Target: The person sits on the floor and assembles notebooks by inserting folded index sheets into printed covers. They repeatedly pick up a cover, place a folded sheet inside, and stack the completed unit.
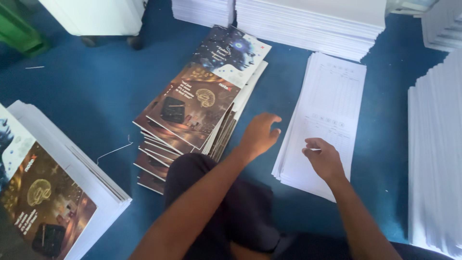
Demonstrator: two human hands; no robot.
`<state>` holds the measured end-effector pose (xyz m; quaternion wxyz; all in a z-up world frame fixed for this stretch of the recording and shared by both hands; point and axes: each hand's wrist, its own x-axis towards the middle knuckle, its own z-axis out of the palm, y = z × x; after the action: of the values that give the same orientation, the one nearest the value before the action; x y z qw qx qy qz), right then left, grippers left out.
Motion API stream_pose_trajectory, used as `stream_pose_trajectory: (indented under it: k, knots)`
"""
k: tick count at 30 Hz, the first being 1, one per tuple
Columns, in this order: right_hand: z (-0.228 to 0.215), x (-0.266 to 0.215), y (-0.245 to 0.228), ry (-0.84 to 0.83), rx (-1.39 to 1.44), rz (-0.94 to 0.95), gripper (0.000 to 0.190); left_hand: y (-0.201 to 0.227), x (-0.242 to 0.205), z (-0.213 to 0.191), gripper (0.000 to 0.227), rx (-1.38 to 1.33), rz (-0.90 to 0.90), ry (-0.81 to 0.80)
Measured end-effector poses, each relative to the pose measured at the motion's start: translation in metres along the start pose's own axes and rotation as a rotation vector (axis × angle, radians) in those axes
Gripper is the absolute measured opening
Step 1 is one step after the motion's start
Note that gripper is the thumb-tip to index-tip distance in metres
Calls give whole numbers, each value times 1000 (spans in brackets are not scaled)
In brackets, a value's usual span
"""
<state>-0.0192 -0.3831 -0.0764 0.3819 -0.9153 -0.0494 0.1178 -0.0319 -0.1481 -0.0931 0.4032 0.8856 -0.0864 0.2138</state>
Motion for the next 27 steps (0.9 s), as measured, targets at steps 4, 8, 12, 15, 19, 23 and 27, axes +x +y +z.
stream_pose_trajectory:
  k: [4, 8, 12, 15, 19, 23, 27]
  knots:
    - [-8, 1, 25, 57, -11, 121, 41, 1, -17, 26, 30, 21, 26, -153]
    - [-17, 1, 50, 84, -14, 225, 44, -9, -28, 38, 30, 78, 126, -266]
    - [-20, 1, 71, 146, -24, 335, 49, -12, -28, 41, 48, 164, 132, -449]
    - [-24, -1, 86, 228, -168, 379, 53, -3, -33, 39, 70, 192, 162, -516]
    - [-29, -1, 101, 240, -283, 536, 56, 14, -38, 36, 94, 289, 55, -762]
    - [-27, 0, 107, 191, -288, 600, 54, 25, -38, 34, 95, 366, 65, -844]
    - [-25, 2, 112, 214, -268, 619, 51, 27, -44, 38, 93, 403, 122, -842]
